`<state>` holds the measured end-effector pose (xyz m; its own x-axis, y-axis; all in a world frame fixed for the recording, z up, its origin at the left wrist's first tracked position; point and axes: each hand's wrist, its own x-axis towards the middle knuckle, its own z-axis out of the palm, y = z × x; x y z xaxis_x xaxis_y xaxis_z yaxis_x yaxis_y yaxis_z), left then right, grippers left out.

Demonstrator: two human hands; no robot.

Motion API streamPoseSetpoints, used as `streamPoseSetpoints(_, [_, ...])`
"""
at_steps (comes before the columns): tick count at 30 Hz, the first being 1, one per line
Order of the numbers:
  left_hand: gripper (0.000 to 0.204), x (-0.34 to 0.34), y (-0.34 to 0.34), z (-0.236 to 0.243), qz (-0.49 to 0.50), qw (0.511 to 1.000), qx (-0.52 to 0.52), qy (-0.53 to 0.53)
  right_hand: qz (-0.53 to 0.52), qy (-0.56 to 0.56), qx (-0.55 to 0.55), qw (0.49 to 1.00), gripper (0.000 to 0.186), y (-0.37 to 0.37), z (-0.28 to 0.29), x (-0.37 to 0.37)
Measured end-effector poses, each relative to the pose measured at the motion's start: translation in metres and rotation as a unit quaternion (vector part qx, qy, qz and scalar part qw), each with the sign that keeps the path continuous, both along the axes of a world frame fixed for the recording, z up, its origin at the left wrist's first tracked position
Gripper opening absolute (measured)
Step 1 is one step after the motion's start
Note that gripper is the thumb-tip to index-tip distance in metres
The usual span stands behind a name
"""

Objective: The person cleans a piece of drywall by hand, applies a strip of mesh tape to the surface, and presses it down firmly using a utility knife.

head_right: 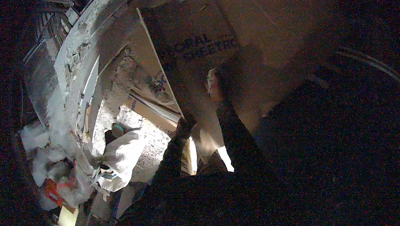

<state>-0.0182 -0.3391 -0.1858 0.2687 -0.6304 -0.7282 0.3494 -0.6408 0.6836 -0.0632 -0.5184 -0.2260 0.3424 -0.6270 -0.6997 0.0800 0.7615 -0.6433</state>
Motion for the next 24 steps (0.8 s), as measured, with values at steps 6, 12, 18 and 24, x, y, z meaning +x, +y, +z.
streamPoseSetpoints(6, [0.025,-0.008,0.012,-0.011,0.293,0.937,-0.106,0.157,-0.049,-0.055,-0.052,0.996,0.039,-0.045,0.031,0.014])
streamPoseSetpoints(12, [0.026,0.005,-0.009,0.035,0.133,0.988,0.038,0.074,-0.026,-0.284,-0.168,0.943,0.03,-0.042,0.071,0.053])
streamPoseSetpoints(18, [0.029,-0.007,0.01,0.008,0.112,0.992,0.042,-0.032,0.155,0.141,-0.221,0.952,0.022,0.0,-0.022,0.045])
streamPoseSetpoints(24, [0.035,-0.003,-0.012,0.03,0.024,0.996,0.051,-0.061,-0.014,0.098,-0.2,0.975,0.017,-0.037,-0.031,0.001])
